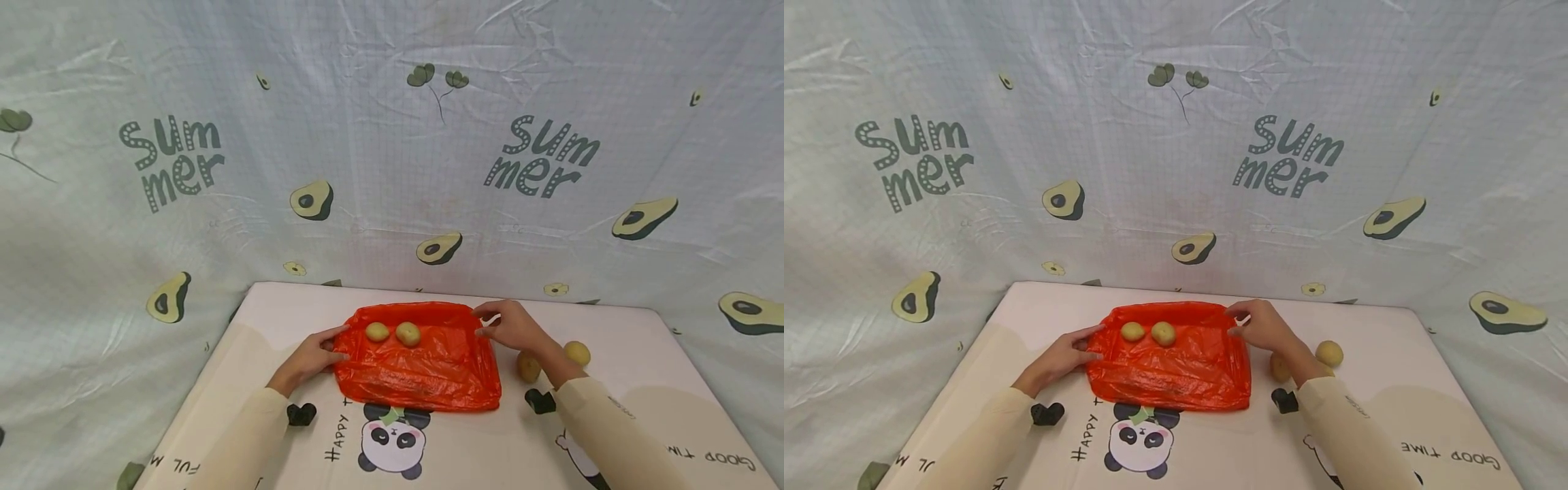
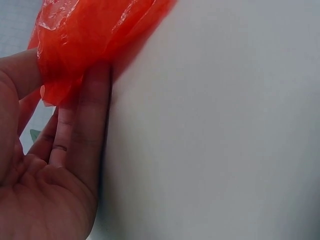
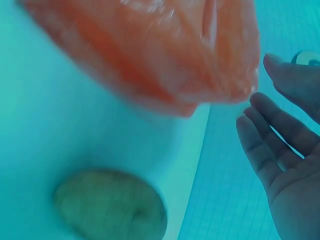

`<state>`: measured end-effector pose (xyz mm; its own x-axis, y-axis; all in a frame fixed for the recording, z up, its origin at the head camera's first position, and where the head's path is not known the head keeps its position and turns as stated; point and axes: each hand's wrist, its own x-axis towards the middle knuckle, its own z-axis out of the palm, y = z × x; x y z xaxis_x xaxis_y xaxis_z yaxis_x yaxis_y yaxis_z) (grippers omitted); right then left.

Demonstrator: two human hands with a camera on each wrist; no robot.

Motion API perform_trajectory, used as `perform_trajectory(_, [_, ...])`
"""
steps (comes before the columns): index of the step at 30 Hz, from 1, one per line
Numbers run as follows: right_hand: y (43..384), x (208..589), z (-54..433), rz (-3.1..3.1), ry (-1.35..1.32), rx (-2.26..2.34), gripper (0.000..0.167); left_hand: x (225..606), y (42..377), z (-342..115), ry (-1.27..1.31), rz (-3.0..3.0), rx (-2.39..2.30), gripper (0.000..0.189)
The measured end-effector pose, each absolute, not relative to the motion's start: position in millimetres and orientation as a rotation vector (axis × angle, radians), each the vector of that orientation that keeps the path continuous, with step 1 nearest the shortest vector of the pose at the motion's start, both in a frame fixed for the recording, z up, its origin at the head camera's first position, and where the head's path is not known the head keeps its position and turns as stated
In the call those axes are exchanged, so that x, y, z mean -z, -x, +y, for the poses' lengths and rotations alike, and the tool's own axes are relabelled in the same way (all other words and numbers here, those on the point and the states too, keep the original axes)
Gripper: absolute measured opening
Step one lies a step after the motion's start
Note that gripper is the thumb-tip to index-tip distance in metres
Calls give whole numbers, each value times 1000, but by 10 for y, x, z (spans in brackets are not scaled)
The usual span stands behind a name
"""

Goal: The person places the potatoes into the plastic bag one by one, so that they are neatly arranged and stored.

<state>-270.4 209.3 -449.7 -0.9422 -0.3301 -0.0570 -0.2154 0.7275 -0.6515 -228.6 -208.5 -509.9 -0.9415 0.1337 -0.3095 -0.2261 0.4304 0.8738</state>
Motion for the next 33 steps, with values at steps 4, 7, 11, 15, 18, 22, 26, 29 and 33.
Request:
perform_trajectory(4, [2675, 4500, 2248, 2734, 410, 985, 37, 5085, 2301, -2070, 80, 2353, -1512, 66])
perform_trajectory(7, [2650, 4495, 2343, 2718, 416, 963, 38, 5089, 2312, -2064, 91, 2341, -1519, 66])
perform_trajectory(11, [2625, 4502, 2445, 2688, 407, 956, 39, 5102, 2308, -2062, 96, 2351, -1503, 66])
perform_trajectory(15, [2605, 4516, 2541, 2645, 391, 965, 40, 5115, 2290, -2062, 101, 2358, -1505, 66])
perform_trajectory(18, [2603, 4539, 2607, 2628, 409, 957, 38, 5129, 2278, -2066, 102, 2353, -1518, 66])
perform_trajectory(22, [2600, 4563, 2688, 2611, 456, 934, 37, 5136, 2273, -2065, 98, 2352, -1522, 65])
perform_trajectory(26, [2587, 4553, 2746, 2597, 469, 910, 38, 5110, 2279, -2072, 88, 2361, -1518, 65])
perform_trajectory(29, [2561, 4544, 2790, 2583, 472, 889, 41, 5094, 2282, -2075, 92, 2370, -1508, 65])
perform_trajectory(33, [2533, 4550, 2851, 2549, 512, 880, 44, 5095, 2281, -2076, 100, 2364, -1509, 65])
